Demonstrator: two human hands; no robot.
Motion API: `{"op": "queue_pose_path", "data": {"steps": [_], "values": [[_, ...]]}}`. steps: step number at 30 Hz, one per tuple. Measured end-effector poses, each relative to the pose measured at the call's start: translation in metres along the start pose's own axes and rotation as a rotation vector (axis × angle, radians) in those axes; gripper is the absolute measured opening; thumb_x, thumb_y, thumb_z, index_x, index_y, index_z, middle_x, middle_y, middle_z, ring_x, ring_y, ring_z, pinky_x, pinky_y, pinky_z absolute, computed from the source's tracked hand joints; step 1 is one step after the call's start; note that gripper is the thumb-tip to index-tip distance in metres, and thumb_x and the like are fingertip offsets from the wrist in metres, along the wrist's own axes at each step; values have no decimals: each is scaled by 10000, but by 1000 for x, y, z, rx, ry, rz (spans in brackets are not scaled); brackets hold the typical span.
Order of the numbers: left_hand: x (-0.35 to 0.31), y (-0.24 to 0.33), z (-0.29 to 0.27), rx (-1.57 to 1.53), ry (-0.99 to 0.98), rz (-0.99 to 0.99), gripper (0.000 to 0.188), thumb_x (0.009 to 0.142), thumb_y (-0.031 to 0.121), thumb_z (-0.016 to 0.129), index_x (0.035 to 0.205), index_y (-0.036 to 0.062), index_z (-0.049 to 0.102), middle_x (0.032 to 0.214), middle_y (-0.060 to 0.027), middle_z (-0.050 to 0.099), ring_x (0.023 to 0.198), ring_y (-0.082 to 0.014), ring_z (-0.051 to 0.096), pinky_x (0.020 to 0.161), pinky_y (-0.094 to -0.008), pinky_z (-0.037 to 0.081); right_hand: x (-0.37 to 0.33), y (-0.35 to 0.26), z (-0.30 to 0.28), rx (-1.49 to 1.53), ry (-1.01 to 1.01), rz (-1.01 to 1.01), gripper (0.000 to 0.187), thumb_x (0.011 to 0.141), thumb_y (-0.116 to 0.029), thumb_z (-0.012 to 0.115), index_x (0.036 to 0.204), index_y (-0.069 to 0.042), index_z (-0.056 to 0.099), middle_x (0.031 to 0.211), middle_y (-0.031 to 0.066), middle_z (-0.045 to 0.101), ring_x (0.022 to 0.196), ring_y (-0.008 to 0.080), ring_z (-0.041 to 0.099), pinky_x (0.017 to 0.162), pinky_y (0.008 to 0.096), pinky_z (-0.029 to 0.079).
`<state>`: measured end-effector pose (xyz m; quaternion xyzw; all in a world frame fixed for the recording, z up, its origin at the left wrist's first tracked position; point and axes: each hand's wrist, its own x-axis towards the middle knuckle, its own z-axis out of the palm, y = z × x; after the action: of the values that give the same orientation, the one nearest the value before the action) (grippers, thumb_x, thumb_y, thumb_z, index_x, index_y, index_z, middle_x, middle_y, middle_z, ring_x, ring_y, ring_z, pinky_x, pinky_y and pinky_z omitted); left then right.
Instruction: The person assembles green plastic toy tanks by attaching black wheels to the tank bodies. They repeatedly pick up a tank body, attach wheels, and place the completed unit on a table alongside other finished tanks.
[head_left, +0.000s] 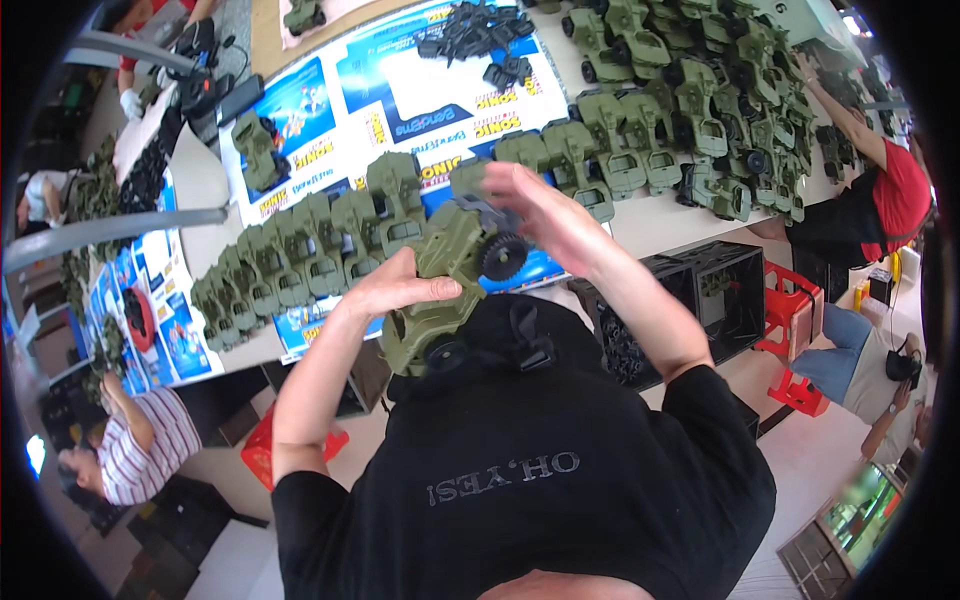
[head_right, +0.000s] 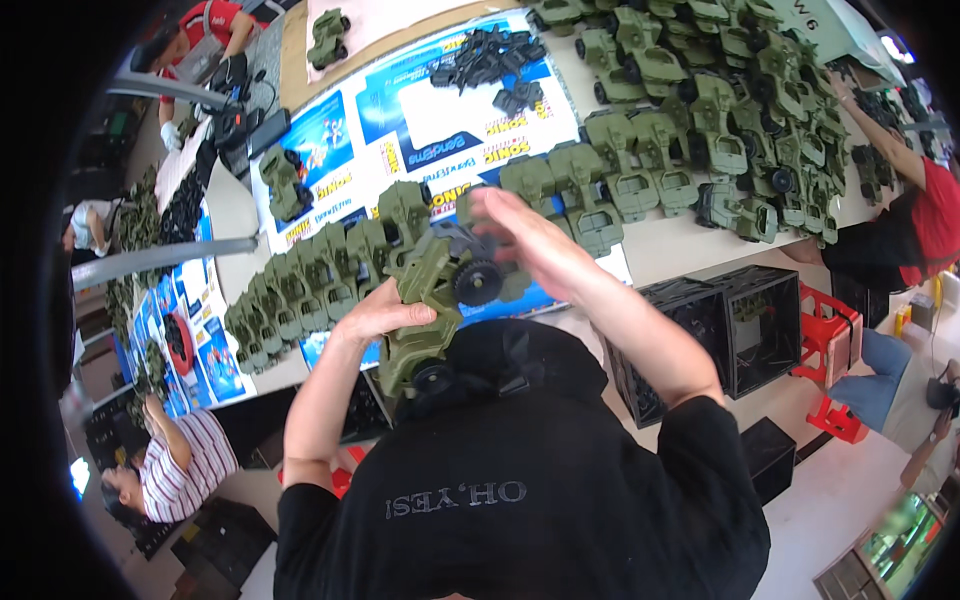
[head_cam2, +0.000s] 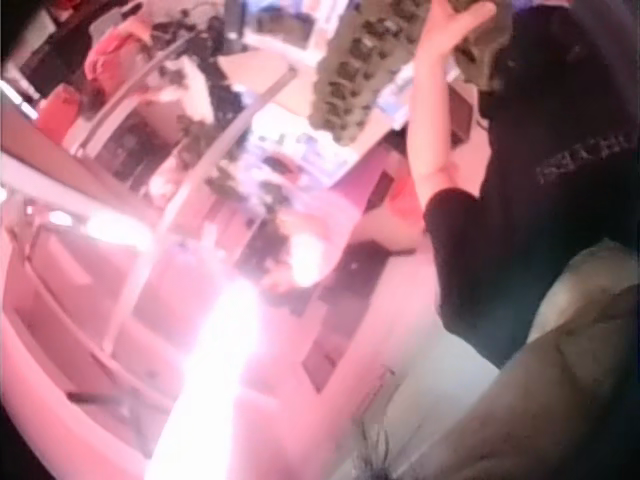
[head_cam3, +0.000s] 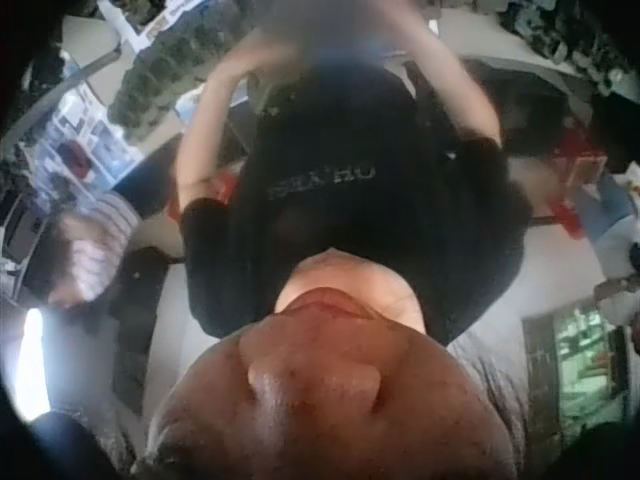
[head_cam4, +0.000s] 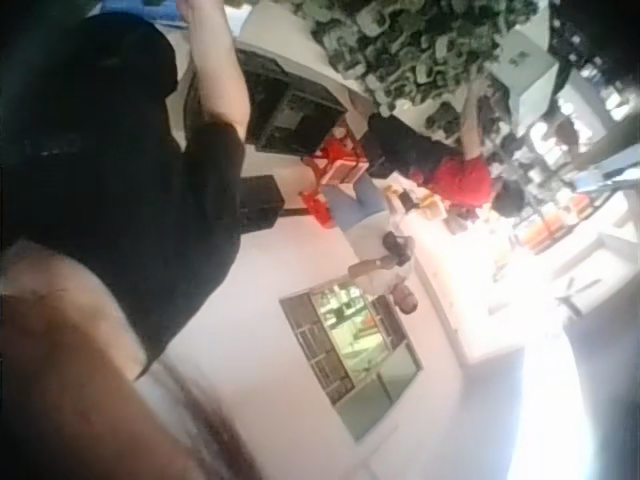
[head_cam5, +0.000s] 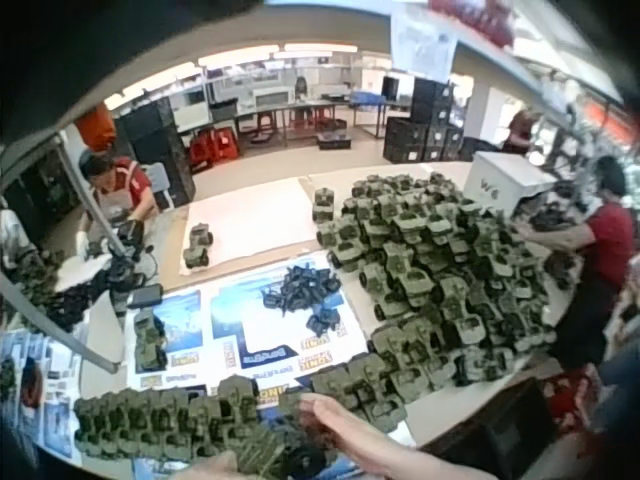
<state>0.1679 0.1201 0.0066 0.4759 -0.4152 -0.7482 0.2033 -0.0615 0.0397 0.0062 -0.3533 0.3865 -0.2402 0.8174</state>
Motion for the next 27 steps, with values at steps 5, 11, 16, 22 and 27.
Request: {"op": "queue_pose_path", "data": {"steps": [5,11,16,22,27], "values": [[49,0,25,-209,529,256,548,846,245,695,1240,-5,406,1095,-91,581,971,-163,571,852,-312,473,-39,-4,12,-796,329,-637,511,761,-230,723,1177,-32,502,1126,159,494,1001,280,523,854,354,445],[113,27,62,-459,769,382,642,879,251,656,1341,51,259,1247,-151,468,1133,-184,477,932,-315,424,-39,13,20,-1363,410,-476,925,608,-241,822,1373,-57,336,1325,252,344,1222,412,370,922,462,373],[133,46,70,-487,511,459,734,891,247,639,1422,47,173,1269,-174,444,1161,-224,464,965,-346,396,-23,-5,-21,-1307,617,-643,755,610,-204,775,1279,-101,440,1281,253,383,1180,416,406,936,460,380],[126,59,62,-82,397,273,630,902,250,613,1415,49,307,1331,-153,430,1180,-224,490,982,-342,386,-31,-55,-115,-1178,756,-653,677,658,-240,746,1259,-77,480,1298,232,419,1185,386,414,1014,425,346],[84,4,34,-151,437,126,426,901,200,614,1275,35,495,1184,-106,561,1001,-160,597,862,-281,454,-37,-42,-167,-1213,917,-572,650,672,-232,741,1245,-63,485,1265,256,442,1152,405,430,983,425,372]]}}
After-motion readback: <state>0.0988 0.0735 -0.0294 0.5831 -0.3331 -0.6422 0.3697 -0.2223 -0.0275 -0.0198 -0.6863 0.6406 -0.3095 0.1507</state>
